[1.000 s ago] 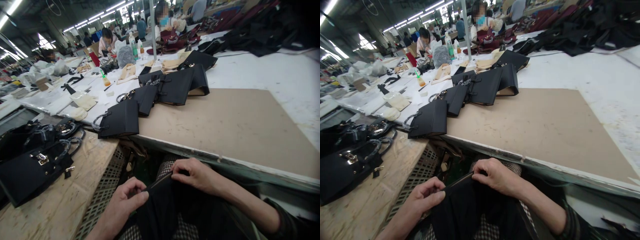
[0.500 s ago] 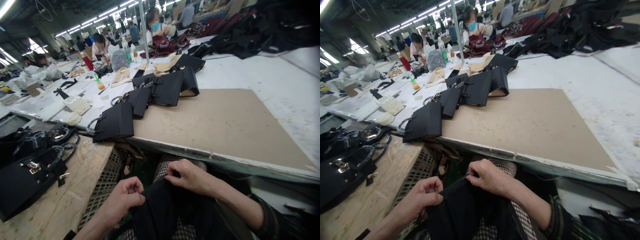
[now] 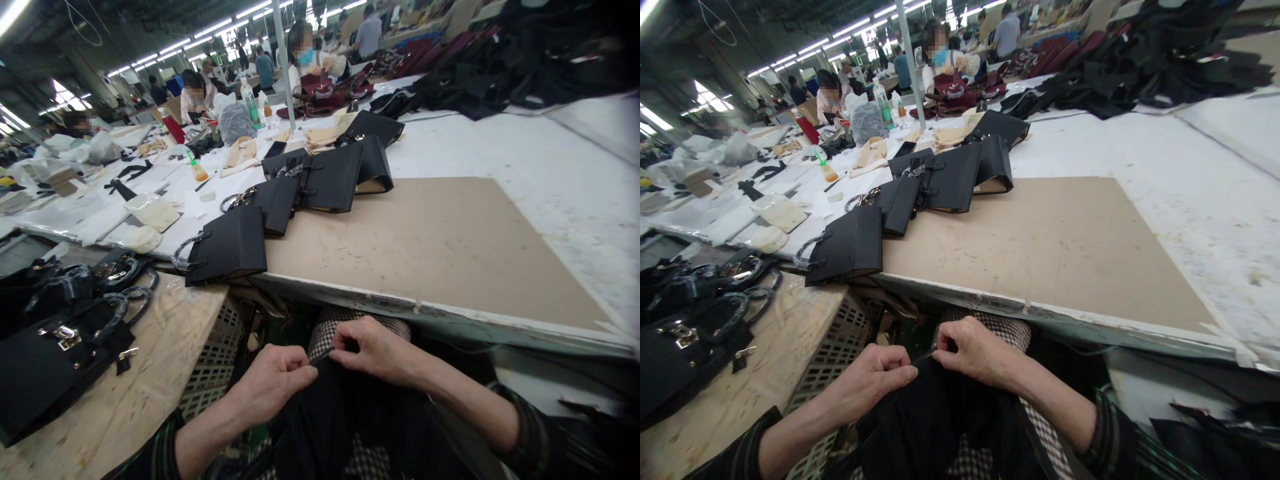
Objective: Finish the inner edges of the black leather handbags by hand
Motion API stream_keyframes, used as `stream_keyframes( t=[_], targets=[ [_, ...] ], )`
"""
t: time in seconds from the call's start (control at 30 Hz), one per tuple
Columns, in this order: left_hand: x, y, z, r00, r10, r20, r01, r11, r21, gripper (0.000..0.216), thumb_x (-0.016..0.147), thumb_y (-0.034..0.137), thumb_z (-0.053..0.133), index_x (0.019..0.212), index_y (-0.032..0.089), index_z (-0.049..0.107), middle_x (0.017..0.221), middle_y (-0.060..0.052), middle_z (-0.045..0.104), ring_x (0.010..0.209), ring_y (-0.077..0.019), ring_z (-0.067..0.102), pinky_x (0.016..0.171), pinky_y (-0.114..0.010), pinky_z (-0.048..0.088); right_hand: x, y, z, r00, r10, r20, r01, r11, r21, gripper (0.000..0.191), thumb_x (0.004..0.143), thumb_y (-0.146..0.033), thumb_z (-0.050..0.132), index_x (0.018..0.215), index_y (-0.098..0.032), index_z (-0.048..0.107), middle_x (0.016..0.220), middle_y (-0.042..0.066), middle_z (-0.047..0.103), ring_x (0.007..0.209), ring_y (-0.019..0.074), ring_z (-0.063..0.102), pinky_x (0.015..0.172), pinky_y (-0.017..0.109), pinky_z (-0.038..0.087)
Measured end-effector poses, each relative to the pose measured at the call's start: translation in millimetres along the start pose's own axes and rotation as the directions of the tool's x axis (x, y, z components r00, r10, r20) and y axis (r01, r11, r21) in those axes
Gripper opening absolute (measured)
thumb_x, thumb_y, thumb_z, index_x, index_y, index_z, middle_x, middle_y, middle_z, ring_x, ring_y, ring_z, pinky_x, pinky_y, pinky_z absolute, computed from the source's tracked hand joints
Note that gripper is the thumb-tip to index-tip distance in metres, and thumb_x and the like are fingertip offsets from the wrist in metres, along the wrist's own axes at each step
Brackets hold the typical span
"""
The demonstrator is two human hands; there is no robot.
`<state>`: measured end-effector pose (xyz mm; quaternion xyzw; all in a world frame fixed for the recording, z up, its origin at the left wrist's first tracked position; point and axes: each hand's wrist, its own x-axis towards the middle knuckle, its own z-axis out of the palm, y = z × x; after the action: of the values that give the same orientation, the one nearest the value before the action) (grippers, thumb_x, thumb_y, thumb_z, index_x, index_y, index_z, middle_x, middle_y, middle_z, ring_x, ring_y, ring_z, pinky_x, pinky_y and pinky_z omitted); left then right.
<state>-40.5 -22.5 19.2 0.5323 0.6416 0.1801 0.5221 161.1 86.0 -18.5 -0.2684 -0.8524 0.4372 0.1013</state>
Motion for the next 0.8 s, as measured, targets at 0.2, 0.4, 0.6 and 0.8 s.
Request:
stream_keyframes(
  t=[0.2,0.4,0.6,0.8],
  targets=[
    [-4.8,-8.0,2.9,1.0,-0.005,-0.026,0.006,1.0,0.027,0.03,0.085,0.035,0.058,0.063,0.017,0.048,0.055,0.006,0.035,0.054,-0.0086,0.029,0.049,-0.023,0.018,-1.4,-0.9,-5.3,1.0,-0.016,0.023,0.016,1.0,0.023,0.01,0.083,-0.025,0.067,0.077,-0.018,0.07,0.072,0.0,0.07,0.065,0.0144,0.062,0.061,0.023,0.041],
    [-0.9,-3.4,3.5,1.0,-0.013,0.005,0.013,1.0,0.005,0.031,0.084,0.036,0.059,0.063,0.016,0.048,0.056,0.006,0.034,0.055,-0.0086,0.029,0.049,-0.023,0.019,-6.6,0.7,-4.8,0.999,-0.003,-0.033,0.003,1.0,0.006,0.007,0.08,-0.019,0.064,0.073,-0.018,0.067,0.067,-0.002,0.067,0.061,0.0124,0.058,0.059,0.022,0.039],
    [2.1,-4.9,4.0,1.0,-0.005,0.018,0.005,1.0,-0.016,0.031,0.085,0.037,0.058,0.064,0.016,0.048,0.056,0.007,0.035,0.054,-0.0085,0.028,0.049,-0.023,0.018,-6.7,1.3,-4.8,1.0,-0.004,-0.03,0.004,1.0,0.025,0.009,0.081,-0.018,0.062,0.072,-0.018,0.065,0.065,-0.002,0.064,0.059,0.0115,0.055,0.057,0.022,0.037],
    [4.1,-6.0,1.5,0.999,-0.014,0.037,0.015,0.999,-0.038,0.032,0.085,0.04,0.059,0.066,0.016,0.05,0.058,0.007,0.035,0.055,-0.0085,0.028,0.05,-0.023,0.018,-9.2,1.5,-11.1,1.0,-0.011,0.015,0.01,0.998,0.064,0.01,0.082,-0.021,0.062,0.075,-0.016,0.065,0.067,-0.001,0.065,0.061,0.0121,0.055,0.058,0.022,0.039]
  ],
)
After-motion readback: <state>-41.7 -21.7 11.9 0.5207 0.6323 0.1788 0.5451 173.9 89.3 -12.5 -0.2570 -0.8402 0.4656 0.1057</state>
